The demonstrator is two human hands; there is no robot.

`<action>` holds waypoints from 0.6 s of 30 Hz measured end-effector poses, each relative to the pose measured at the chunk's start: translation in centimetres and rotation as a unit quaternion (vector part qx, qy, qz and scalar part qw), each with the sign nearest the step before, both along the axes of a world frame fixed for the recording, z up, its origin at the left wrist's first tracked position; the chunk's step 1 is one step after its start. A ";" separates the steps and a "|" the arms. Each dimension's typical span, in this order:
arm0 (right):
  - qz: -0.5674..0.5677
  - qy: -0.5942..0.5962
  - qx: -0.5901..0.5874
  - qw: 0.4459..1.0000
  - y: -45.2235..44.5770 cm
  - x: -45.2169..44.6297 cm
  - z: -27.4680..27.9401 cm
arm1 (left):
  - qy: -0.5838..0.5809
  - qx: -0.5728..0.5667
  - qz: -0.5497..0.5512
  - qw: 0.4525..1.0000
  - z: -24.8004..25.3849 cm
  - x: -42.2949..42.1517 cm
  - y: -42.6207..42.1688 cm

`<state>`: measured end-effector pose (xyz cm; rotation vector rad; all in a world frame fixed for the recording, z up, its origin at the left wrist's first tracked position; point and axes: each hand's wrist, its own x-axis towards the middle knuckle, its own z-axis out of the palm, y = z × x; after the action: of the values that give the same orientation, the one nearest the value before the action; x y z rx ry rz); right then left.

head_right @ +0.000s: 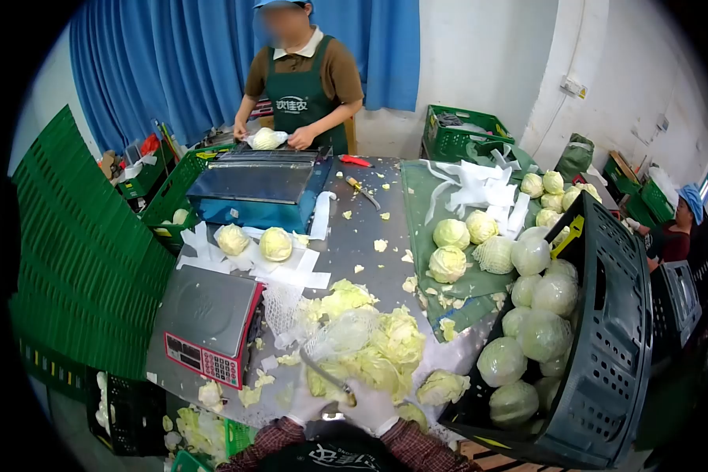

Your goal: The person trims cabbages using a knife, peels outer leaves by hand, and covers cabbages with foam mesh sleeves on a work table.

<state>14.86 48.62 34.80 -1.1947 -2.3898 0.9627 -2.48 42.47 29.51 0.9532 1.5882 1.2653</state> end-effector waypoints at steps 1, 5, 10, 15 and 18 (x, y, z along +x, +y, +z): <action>0.003 -0.002 -0.001 1.000 -0.3 0.1 0.1 | 0.117 -0.010 0.033 0.992 -1.8 0.2 -0.2; -0.064 0.050 0.159 0.984 2.0 0.5 0.3 | 0.139 0.027 0.008 0.990 -0.1 0.4 -1.4; -0.207 -0.033 0.078 0.975 9.8 1.4 -2.1 | 0.085 0.089 -0.072 0.990 1.0 -1.8 -2.3; -0.244 0.032 0.188 0.951 7.1 1.7 3.1 | -0.457 -0.059 0.075 0.884 -1.1 -2.6 -3.1; -0.117 0.122 -0.074 0.983 2.3 -0.6 2.3 | -0.560 -0.034 0.065 0.825 -0.1 0.1 -3.2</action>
<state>14.25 50.88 37.10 -1.2913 -1.9690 1.1500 -2.34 39.27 29.37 -0.0565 0.7250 1.4290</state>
